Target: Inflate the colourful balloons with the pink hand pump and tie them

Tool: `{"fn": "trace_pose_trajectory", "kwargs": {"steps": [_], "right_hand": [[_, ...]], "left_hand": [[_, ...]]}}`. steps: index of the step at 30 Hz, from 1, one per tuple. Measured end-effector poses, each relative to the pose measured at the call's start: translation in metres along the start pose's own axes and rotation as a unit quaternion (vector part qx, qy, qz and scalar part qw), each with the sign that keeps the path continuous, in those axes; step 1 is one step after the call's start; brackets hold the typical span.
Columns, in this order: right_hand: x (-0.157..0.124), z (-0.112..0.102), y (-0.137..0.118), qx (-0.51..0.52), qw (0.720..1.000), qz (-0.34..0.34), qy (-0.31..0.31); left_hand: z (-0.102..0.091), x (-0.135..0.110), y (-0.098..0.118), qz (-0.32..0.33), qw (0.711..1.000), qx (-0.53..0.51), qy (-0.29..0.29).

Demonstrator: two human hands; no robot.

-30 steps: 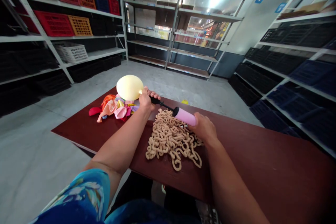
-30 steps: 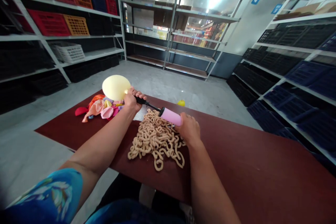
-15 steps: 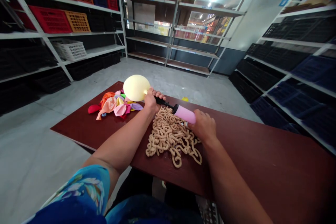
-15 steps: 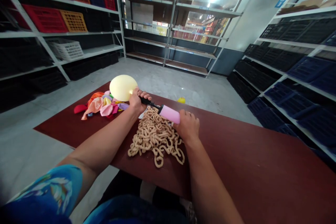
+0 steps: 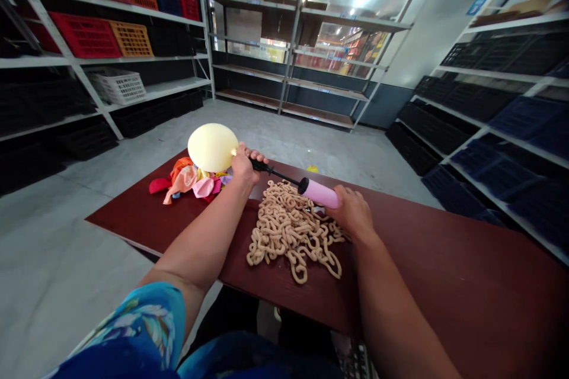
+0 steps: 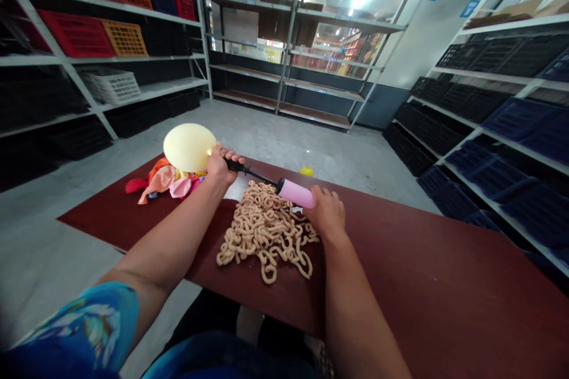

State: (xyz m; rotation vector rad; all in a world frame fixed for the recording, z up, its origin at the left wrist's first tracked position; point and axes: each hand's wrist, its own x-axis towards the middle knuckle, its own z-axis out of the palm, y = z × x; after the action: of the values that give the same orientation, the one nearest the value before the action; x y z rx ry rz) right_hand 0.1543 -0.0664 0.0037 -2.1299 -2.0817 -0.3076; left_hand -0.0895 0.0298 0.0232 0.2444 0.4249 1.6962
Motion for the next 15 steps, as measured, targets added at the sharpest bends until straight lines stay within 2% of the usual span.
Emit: {"fn": "trace_pose_trajectory", "kwargs": {"steps": [3,6,15], "right_hand": [[-0.002,0.001,0.007,0.000,1.000,0.027,-0.010],[-0.004,0.001,0.003,0.005,0.999,0.032,-0.012],[-0.007,-0.002,-0.026,-0.002,1.000,-0.014,0.018]], "left_hand": [[-0.005,0.005,-0.001,0.015,1.000,-0.004,-0.001],[-0.006,0.002,-0.006,0.013,1.000,-0.001,-0.016],[0.005,-0.025,-0.035,-0.062,0.995,0.030,-0.078]]}}
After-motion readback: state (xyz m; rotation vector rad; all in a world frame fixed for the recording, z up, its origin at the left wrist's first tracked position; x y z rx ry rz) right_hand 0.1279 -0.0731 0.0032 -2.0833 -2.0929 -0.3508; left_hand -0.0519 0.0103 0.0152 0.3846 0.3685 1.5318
